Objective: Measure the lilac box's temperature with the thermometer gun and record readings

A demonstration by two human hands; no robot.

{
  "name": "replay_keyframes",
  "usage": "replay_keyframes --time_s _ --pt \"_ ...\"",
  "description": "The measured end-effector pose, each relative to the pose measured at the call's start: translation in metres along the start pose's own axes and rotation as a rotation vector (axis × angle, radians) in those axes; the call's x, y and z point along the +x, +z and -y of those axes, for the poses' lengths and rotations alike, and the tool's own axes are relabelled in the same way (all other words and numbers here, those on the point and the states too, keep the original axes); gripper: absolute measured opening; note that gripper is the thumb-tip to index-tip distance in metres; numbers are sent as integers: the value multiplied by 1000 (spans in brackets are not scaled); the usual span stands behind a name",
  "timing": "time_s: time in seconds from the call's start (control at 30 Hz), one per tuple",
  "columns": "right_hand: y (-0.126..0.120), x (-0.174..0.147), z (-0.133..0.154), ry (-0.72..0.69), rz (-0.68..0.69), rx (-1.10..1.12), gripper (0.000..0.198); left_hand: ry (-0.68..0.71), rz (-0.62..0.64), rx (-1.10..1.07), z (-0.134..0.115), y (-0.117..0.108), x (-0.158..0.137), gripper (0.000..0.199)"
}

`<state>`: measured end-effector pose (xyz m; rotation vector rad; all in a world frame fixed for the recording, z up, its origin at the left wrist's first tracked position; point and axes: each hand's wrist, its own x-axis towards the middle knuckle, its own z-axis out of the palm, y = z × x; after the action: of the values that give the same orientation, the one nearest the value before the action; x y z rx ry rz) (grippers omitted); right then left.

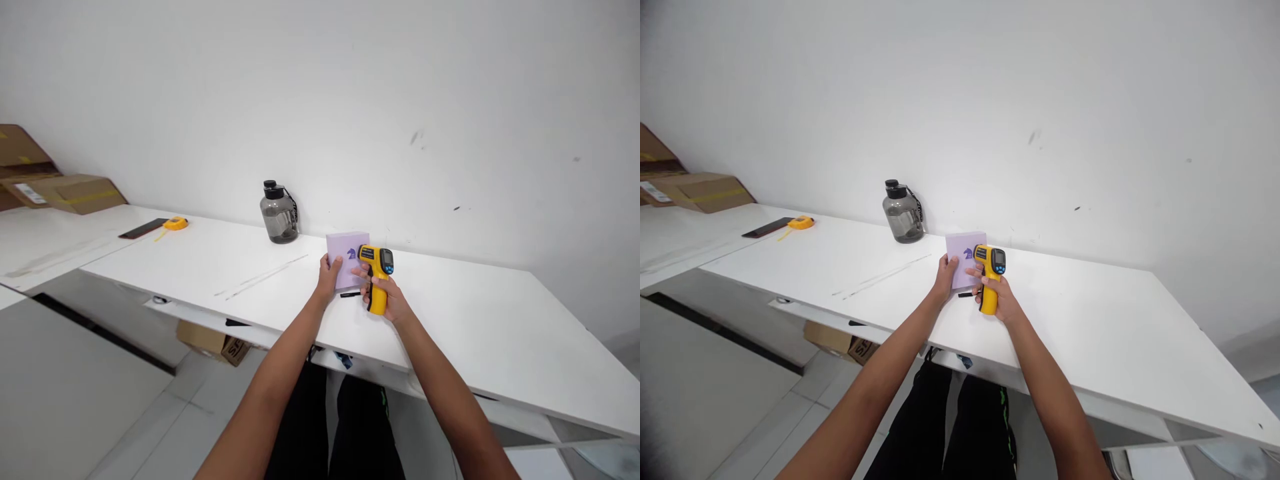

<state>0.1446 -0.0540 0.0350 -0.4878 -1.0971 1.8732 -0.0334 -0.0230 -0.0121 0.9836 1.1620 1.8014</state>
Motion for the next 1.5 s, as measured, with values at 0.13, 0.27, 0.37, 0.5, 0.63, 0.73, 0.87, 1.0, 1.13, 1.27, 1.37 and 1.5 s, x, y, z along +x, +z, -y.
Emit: replay_keyframes --time_s 0.13,0.27,0.37,0.5,0.63,0.73,0.87,1.0,1.13,1.27,1.37,1.5 --pt "-2 5 -10 -55 -95 -45 51 -66 -16 -59 0 0 0 81" --pt "-5 6 -17 -87 -101 -151 51 -91 -56 -30 0 -1 0 92" --pt "-7 6 -19 -83 -71 -197 48 -68 -22 -25 -1 -1 0 92" --pt "-9 8 -21 -97 -60 -216 47 -28 3 -12 1 -2 1 89" --pt "-7 9 -22 -98 -80 -227 51 31 -68 51 6 -3 3 80" --pt "-4 8 -21 -92 -86 -254 53 64 -102 75 9 -5 4 72" --pt "0 6 -22 -87 -87 -291 52 76 -137 58 9 -8 6 64" --pt "1 5 -24 -78 -88 -310 50 94 -202 106 7 -10 9 63" --pt "2 5 -24 -80 -99 -313 51 88 -235 143 7 -11 10 61" --pt "0 6 -23 -96 -100 -309 49 102 -206 150 6 -12 8 60" --pt "-2 7 -23 -100 -87 -301 49 129 -176 155 4 -12 6 59" --pt "-3 7 -24 -105 -79 -294 52 158 -184 164 1 -12 5 56"
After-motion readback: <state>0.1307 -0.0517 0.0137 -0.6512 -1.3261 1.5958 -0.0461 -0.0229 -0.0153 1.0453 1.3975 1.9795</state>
